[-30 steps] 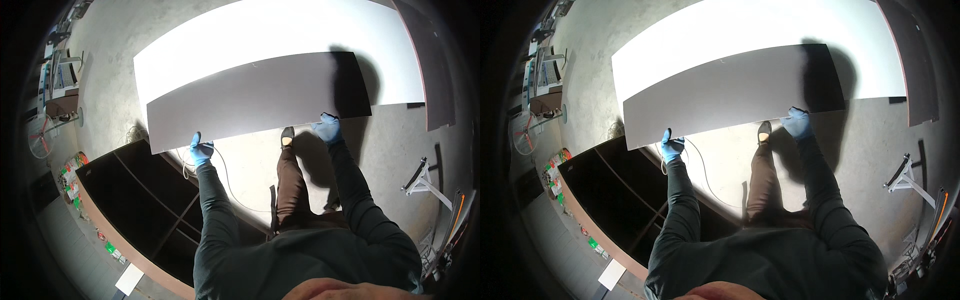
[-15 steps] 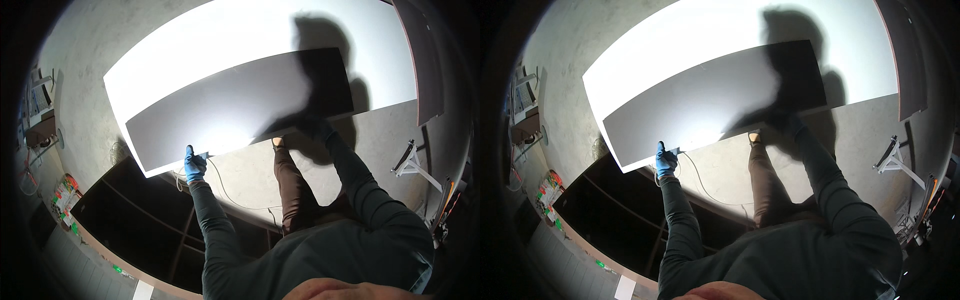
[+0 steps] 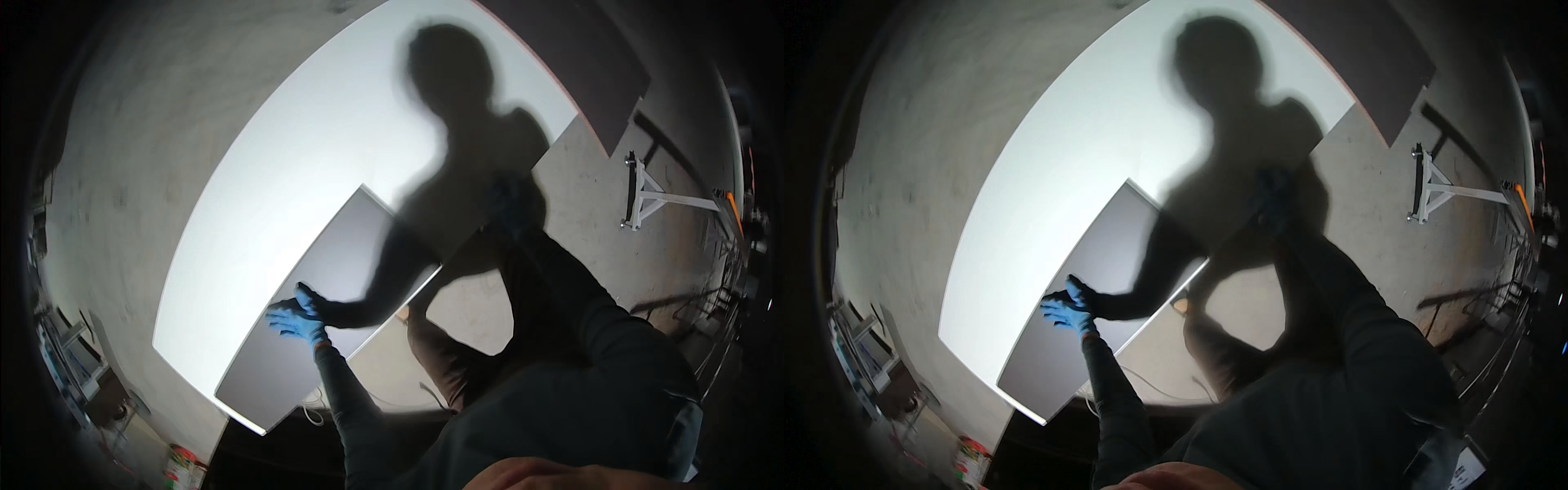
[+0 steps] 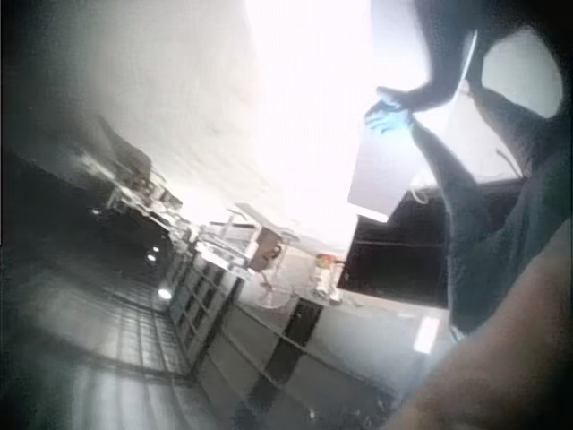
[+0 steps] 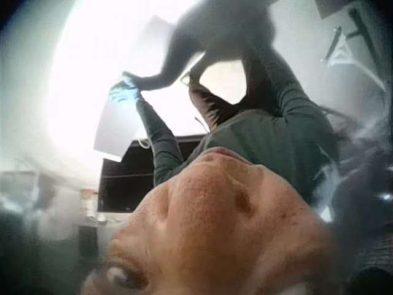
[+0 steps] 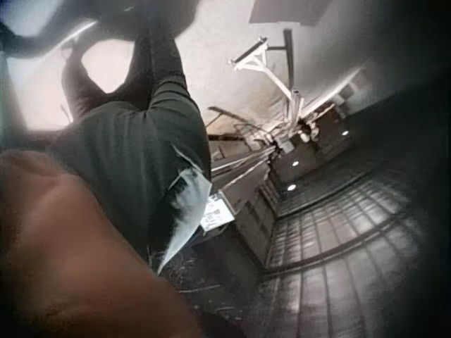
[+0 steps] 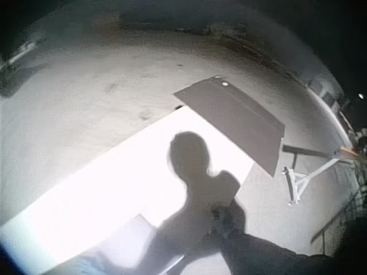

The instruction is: The person picks up and places several flat panels of different colors on a workbench, then moves to a cabinet and uses a handheld air nozzle to blow dust from its surface and interior. The person continues to handle panels and use the air nozzle on a machine.

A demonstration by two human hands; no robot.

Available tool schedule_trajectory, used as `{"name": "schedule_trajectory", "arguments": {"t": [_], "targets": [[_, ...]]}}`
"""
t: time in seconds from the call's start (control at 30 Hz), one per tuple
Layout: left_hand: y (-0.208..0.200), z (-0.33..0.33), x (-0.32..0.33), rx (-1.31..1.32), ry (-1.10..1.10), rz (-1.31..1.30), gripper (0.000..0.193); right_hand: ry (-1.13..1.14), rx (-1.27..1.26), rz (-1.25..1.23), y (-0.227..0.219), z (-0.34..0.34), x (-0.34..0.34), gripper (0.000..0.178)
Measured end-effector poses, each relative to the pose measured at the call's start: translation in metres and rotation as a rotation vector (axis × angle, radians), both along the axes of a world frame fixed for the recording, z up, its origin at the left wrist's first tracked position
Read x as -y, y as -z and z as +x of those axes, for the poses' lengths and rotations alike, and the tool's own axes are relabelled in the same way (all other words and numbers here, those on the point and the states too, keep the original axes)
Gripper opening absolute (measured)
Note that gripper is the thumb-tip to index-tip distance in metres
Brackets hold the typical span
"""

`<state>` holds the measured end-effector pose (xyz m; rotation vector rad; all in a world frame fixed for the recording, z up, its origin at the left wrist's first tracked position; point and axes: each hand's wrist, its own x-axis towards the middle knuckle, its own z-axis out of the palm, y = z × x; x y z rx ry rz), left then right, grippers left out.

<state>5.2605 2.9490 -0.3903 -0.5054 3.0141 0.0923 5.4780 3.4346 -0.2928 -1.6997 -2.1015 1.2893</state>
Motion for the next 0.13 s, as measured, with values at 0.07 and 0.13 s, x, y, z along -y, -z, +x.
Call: {"name": "schedule_trajectory", "arguments": {"t": [0.07, 0.13], "targets": [[-0.027, 0.006, -0.104, 0.012, 0.484, 0.315, 0.092, 0.223, -0.357, 0.187, -0.011, 0.013, -0.104, 0.048], [-0.071, 0.023, -0.215, 0.02, 0.806, 0.526, 0.088, 0.265, -0.418, 0.22, -0.013, 0.033, -0.197, 0.053]]}}
